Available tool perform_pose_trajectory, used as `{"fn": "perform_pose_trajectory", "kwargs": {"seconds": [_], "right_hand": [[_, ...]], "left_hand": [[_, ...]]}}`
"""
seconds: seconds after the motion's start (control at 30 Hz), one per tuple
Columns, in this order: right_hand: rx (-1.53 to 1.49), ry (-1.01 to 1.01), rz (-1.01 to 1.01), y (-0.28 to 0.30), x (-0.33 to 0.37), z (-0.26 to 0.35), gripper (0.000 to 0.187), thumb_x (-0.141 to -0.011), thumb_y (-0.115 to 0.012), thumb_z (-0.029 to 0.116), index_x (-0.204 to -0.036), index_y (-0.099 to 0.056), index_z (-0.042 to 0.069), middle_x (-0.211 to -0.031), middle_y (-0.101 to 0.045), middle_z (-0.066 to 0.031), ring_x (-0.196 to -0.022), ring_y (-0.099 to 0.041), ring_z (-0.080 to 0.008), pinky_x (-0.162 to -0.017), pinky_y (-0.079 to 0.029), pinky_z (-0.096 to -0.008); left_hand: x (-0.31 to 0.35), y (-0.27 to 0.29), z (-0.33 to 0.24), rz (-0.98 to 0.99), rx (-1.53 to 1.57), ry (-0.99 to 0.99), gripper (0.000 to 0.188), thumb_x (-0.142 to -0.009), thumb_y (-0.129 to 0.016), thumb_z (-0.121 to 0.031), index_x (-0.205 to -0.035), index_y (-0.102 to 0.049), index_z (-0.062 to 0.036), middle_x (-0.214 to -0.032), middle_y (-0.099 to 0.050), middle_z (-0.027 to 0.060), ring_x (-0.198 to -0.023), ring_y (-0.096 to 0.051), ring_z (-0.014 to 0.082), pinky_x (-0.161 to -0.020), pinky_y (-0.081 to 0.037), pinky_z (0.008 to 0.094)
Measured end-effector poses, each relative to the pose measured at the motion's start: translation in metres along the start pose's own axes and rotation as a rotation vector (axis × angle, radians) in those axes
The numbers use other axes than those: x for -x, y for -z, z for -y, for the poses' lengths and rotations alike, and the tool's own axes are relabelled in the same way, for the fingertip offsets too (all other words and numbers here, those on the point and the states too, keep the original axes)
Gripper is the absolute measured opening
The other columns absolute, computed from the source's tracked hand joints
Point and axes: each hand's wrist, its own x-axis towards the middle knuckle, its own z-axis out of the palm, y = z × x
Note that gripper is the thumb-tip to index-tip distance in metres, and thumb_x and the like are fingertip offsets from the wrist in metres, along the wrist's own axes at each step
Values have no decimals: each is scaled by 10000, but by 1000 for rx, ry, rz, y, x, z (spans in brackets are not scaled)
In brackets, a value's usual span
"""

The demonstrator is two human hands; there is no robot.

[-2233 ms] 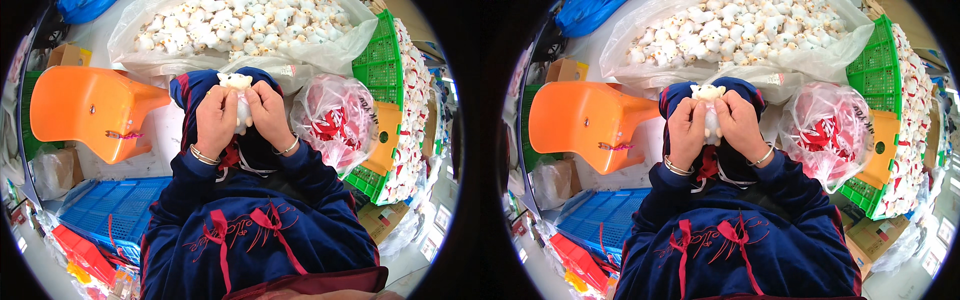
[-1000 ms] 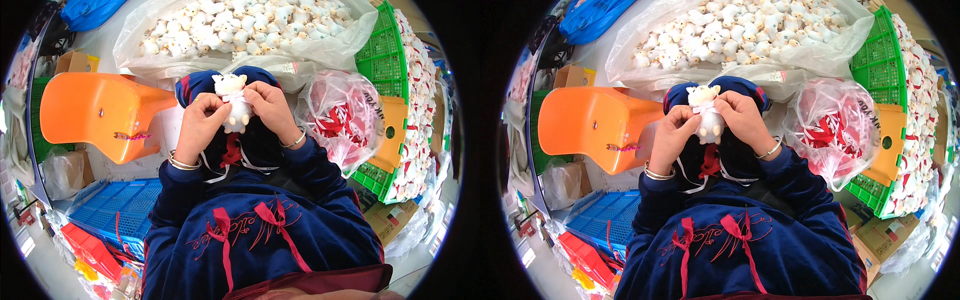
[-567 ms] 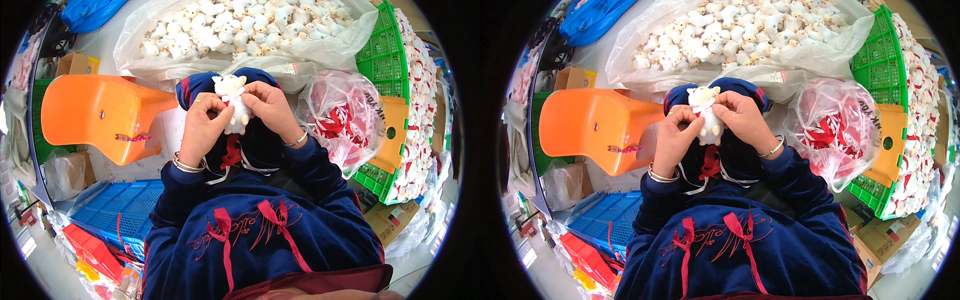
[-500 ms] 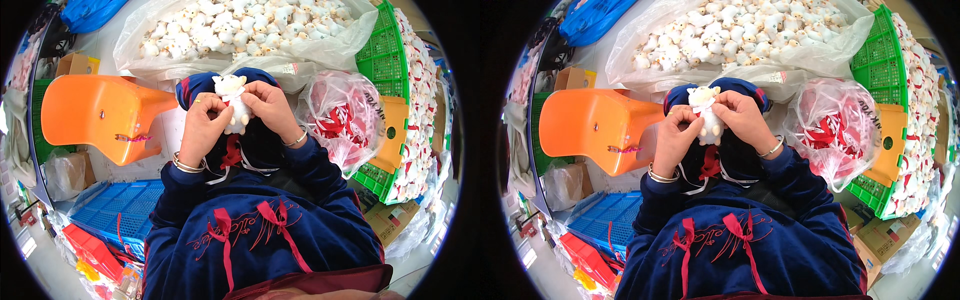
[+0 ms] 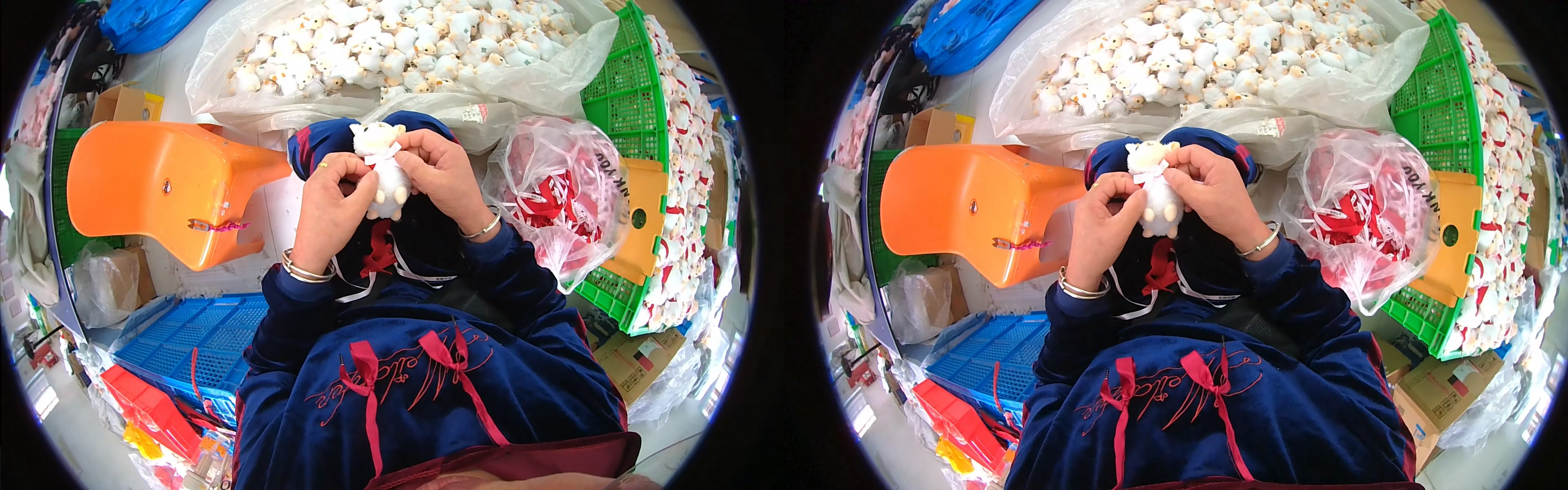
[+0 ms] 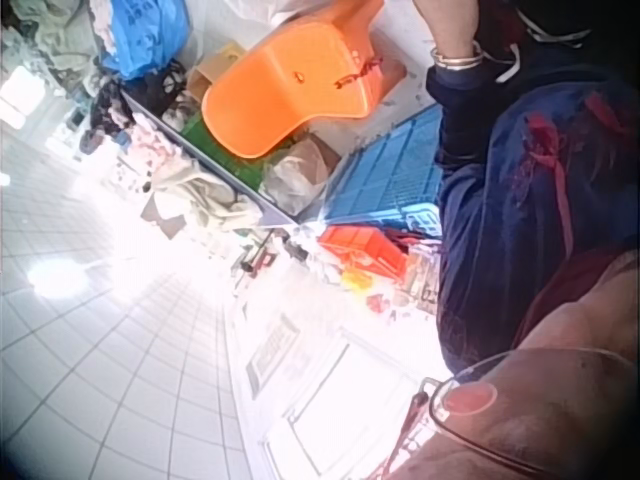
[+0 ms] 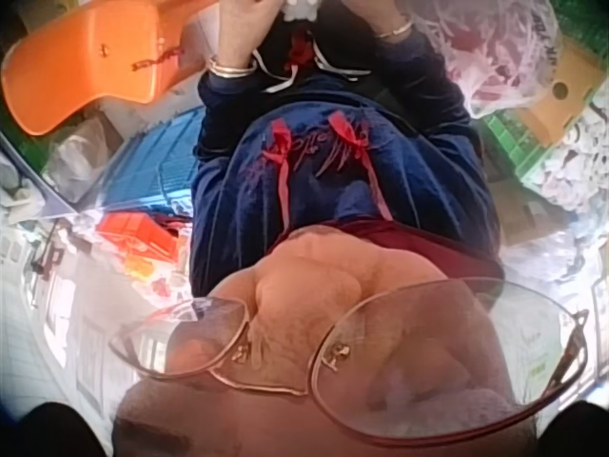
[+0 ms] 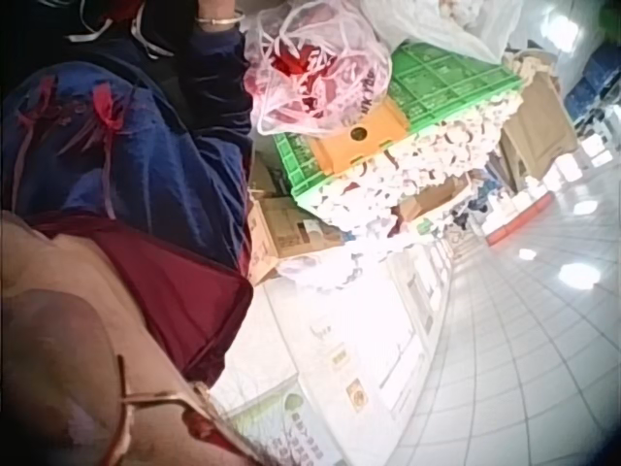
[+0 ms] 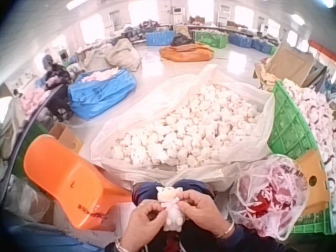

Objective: The person sits on the floor and ties red ribbons around the necks of small white plush toys. They pick up each toy, wrap the ribbon, tie a knot, and place the finished toy into a green crate.

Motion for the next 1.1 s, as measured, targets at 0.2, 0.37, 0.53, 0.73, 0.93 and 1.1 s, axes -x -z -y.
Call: {"fn": "perform_pose_trajectory", "kwargs": {"seconds": [0.2,0.37,0.53,0.73,0.93,1.1], "right_hand": [[-12,9,-21,-2,-1,-3,150,-1003,-634,122,-1095,-653,6,-870,-662,6,-675,-551,-20,-564,-437,-189],[-6,34,-44,-4,0,-2,111,-1001,-620,94,-1051,-639,-3,-875,-666,-4,-687,-558,-27,-578,-449,-198],[30,54,-47,-5,1,-2,100,-994,-619,79,-1038,-634,-10,-867,-664,-8,-708,-570,-36,-599,-464,-205],[76,105,-69,-5,0,-10,101,-986,-625,72,-1031,-626,-19,-859,-665,-14,-719,-577,-42,-610,-473,-208],[84,92,-86,-8,2,-7,96,-987,-618,65,-1034,-624,-19,-844,-660,-13,-712,-575,-38,-602,-470,-209],[-21,-9,-46,-2,1,1,152,-1007,-615,140,-985,-631,-10,-792,-642,-6,-690,-553,-41,-586,-455,-222]], "left_hand": [[1,-2,-1,-20,-36,-25,168,-873,-759,-86,-939,-654,26,-981,-647,101,-781,-652,161,-705,-540,287],[6,-2,1,-63,-120,-93,176,-857,-771,-88,-922,-658,30,-1006,-683,135,-782,-674,186,-700,-546,300],[9,0,-2,-12,-64,-7,154,-883,-744,-68,-853,-651,52,-1099,-682,152,-791,-688,180,-707,-554,285],[9,2,0,-8,-76,-61,142,-879,-730,-66,-836,-651,44,-1112,-683,186,-852,-691,235,-733,-555,315],[9,5,0,12,-89,-94,139,-890,-723,-74,-850,-656,41,-1069,-696,175,-877,-686,234,-746,-548,309],[1,-1,-11,-95,-4,85,212,-928,-723,-154,-899,-656,45,-884,-703,139,-764,-668,193,-706,-533,299]]}}
